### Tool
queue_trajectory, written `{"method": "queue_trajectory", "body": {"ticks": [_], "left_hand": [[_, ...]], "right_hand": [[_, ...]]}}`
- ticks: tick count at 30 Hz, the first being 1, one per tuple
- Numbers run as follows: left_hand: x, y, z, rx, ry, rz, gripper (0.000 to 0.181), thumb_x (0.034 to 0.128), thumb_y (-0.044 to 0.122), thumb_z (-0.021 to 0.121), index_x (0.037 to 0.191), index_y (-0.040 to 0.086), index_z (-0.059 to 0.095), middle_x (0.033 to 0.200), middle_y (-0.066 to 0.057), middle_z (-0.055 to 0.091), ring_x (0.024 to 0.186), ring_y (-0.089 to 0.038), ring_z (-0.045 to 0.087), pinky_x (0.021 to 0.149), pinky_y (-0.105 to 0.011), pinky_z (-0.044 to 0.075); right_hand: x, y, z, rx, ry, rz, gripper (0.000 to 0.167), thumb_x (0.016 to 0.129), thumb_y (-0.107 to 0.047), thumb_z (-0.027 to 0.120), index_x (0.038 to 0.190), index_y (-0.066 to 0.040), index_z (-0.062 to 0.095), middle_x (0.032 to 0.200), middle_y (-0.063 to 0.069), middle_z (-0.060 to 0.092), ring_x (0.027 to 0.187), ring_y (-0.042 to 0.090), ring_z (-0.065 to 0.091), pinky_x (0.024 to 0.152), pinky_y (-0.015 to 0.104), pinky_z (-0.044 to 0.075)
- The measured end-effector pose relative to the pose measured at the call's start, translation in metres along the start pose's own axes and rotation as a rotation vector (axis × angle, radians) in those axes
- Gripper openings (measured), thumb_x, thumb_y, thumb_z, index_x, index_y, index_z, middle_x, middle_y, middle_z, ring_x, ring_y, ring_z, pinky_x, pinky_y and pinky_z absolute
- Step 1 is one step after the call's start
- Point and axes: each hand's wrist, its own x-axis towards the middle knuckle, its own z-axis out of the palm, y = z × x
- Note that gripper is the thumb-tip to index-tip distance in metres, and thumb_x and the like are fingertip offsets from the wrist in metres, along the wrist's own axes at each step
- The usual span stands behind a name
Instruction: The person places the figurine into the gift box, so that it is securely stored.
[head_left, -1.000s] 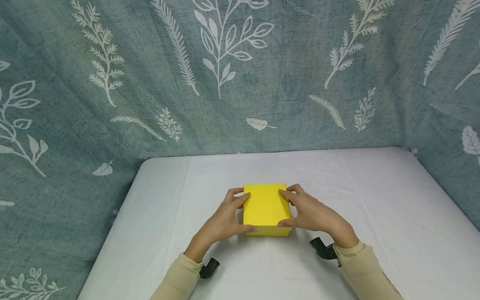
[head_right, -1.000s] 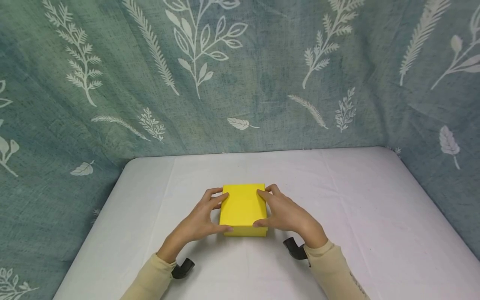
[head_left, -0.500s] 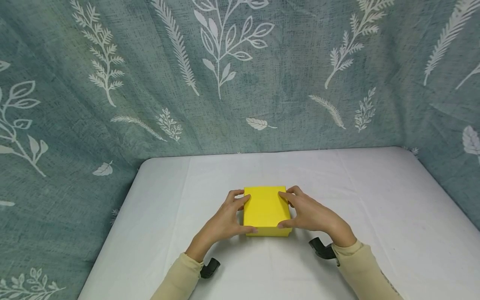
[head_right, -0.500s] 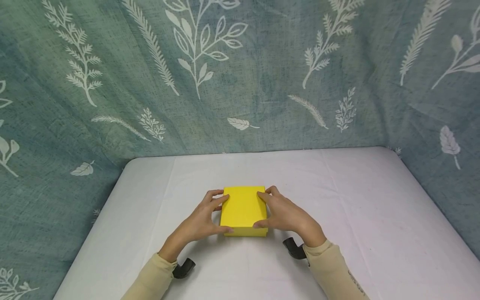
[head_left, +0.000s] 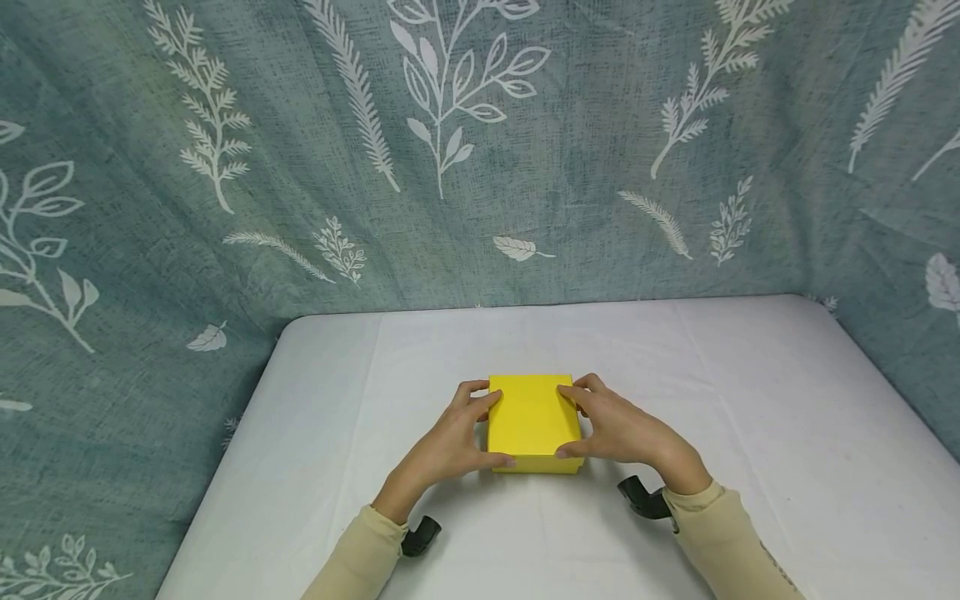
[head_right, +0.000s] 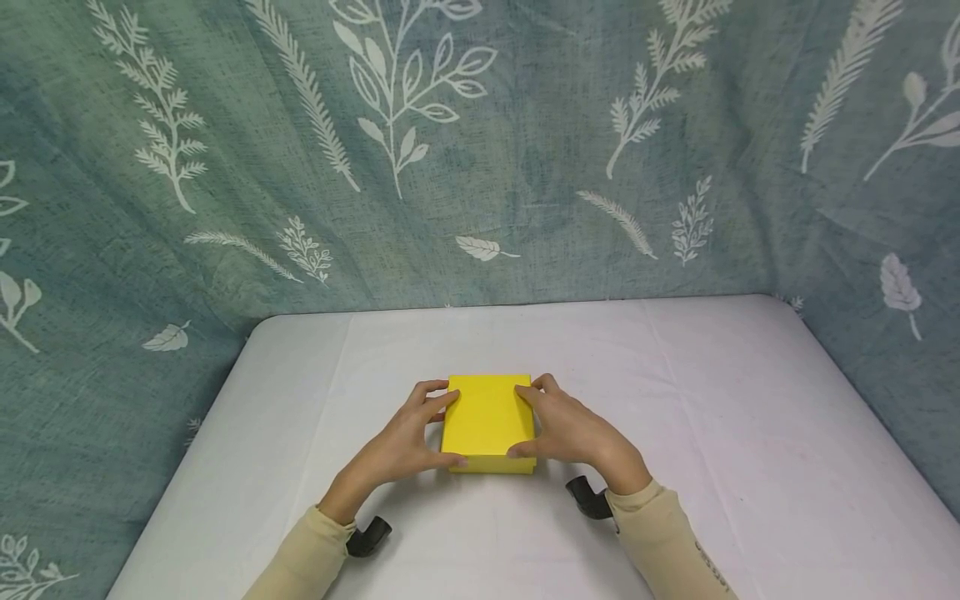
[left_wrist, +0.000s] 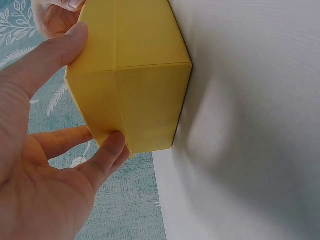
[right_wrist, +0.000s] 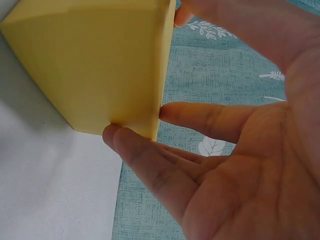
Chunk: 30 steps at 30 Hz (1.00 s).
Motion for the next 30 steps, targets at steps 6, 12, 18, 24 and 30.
{"method": "queue_trajectory", "body": {"ticks": [6,12,18,24,30], "left_hand": [[-0.0001,-0.0001,-0.0001,0.0,0.002,0.003,0.094,0.0745,0.036,0.086,0.149,0.004,0.039,0.156,-0.01,0.024,0.125,-0.027,0.056,0.1,-0.037,0.05],[0.0001,-0.0001,0.0004,0.006,0.001,-0.001,0.094,0.0745,0.036,0.086,0.149,0.005,0.039,0.156,-0.009,0.024,0.125,-0.026,0.056,0.101,-0.037,0.049],[-0.0002,0.0,0.0008,0.018,0.001,-0.001,0.094,0.0746,0.037,0.086,0.15,0.005,0.038,0.156,-0.009,0.024,0.125,-0.026,0.056,0.102,-0.037,0.049],[-0.0004,-0.0001,0.0009,0.019,0.004,0.002,0.094,0.0746,0.037,0.086,0.15,0.006,0.039,0.156,-0.008,0.024,0.126,-0.025,0.056,0.102,-0.036,0.049],[-0.0004,0.0,0.0008,0.017,0.003,0.001,0.093,0.0748,0.036,0.086,0.15,0.006,0.039,0.156,-0.008,0.024,0.126,-0.025,0.056,0.102,-0.036,0.049]], "right_hand": [[-0.0006,-0.0007,-0.001,0.007,0.002,0.008,0.088,0.075,-0.034,0.085,0.142,0.005,0.044,0.134,0.02,0.044,0.108,0.031,0.059,0.085,0.04,0.053],[-0.0006,-0.001,-0.0008,0.003,0.002,0.003,0.089,0.075,-0.036,0.085,0.142,0.006,0.044,0.134,0.021,0.045,0.106,0.03,0.059,0.084,0.04,0.053],[-0.0004,0.0001,0.0001,0.0,0.004,0.0,0.089,0.075,-0.036,0.086,0.142,0.006,0.045,0.134,0.021,0.045,0.105,0.03,0.059,0.083,0.04,0.053],[-0.0003,0.0001,-0.0001,-0.003,0.006,0.004,0.088,0.075,-0.035,0.086,0.142,0.006,0.045,0.133,0.02,0.045,0.105,0.029,0.059,0.083,0.04,0.053],[-0.0002,0.0004,0.0009,-0.002,0.007,-0.001,0.088,0.075,-0.035,0.086,0.142,0.006,0.045,0.133,0.02,0.045,0.105,0.029,0.059,0.083,0.039,0.053]]}}
